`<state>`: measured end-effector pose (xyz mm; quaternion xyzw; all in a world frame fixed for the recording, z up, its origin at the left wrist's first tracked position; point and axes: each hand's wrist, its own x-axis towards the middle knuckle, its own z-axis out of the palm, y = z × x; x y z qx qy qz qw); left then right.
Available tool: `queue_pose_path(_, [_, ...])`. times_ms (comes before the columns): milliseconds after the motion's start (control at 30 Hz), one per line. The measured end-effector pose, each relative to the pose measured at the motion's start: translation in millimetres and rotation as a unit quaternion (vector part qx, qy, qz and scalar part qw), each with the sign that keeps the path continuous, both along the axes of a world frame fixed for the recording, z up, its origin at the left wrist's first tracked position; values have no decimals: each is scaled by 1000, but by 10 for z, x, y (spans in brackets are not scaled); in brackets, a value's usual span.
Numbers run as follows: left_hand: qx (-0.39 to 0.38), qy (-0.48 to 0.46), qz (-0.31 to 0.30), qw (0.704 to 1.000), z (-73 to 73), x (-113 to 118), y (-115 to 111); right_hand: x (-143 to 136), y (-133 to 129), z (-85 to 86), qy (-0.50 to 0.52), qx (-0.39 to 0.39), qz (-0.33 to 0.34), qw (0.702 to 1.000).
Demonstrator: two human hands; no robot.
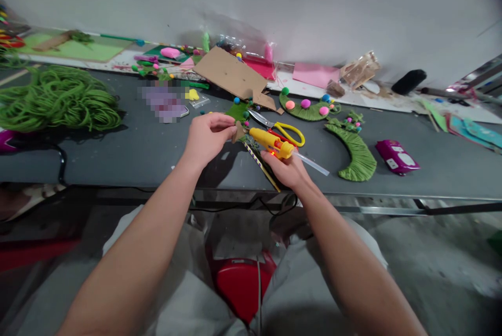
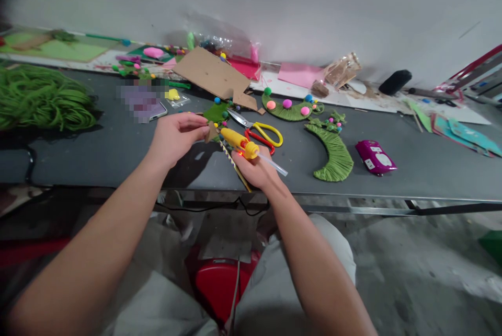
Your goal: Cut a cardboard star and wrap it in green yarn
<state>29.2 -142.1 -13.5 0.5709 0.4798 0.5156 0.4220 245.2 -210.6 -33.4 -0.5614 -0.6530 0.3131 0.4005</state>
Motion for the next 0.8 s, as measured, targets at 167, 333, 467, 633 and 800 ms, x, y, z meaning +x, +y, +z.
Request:
queue_pose_path(167, [3, 1, 8, 1000, 8, -8, -8, -9, -8, 25, -13, 1, -9, 1000])
queue_pose_path(333, [3, -5, 9, 1000, 12, -16, -6, -10, -6, 17, -8, 5, -5, 1000])
queue_pose_path(467, [2, -1, 13, 1000, 31, -15, -16, -7, -5, 16, -17, 7, -2, 1000])
queue_pose_path(633, [9, 1, 17, 1000, 22, -21, -8, -11, -14, 39, -20, 2, -1, 1000])
queue_pose_path(800, [10, -5, 7, 1000, 15, -27, -9, -17, -14, 46, -21, 5, -5, 1000])
